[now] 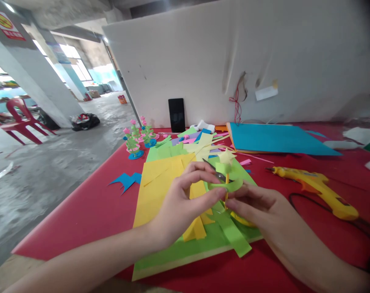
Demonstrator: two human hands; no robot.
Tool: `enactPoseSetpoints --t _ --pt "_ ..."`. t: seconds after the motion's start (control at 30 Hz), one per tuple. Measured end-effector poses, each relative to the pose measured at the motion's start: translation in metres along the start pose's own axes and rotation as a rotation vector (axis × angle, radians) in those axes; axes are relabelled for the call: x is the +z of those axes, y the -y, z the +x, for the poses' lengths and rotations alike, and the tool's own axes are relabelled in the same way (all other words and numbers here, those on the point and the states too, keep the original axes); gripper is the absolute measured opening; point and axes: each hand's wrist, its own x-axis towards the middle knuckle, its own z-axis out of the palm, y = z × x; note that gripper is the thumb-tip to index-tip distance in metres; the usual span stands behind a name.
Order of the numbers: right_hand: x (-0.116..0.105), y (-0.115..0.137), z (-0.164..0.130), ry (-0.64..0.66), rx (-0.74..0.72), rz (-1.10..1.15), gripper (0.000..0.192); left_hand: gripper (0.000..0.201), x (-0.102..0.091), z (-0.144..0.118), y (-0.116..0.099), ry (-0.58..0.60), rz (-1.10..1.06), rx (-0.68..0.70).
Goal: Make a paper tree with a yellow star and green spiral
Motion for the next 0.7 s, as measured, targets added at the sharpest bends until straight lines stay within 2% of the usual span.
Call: enactPoseSetpoints --t 0.2,0.53,0.7 --pt "-0.0012 -0.0002 -0.0017 0.015 -0.032 -0.049 0.007 0.007 -0.0004 0.0019 -0.0007 0.007 -0.002 -0.006" --pt "-0.0012 -0.0024 -0.0016 0.046 -0.011 -0.01 0.006 0.005 -0.0012 0.001 0.0012 0.005 -0.003 -0.006" --pt "-0.0037 -0.0049 -0.0006 0.018 -0.018 -0.022 0.011 0.002 -0.001 0.0011 0.0013 0.018 -0.023 0.009"
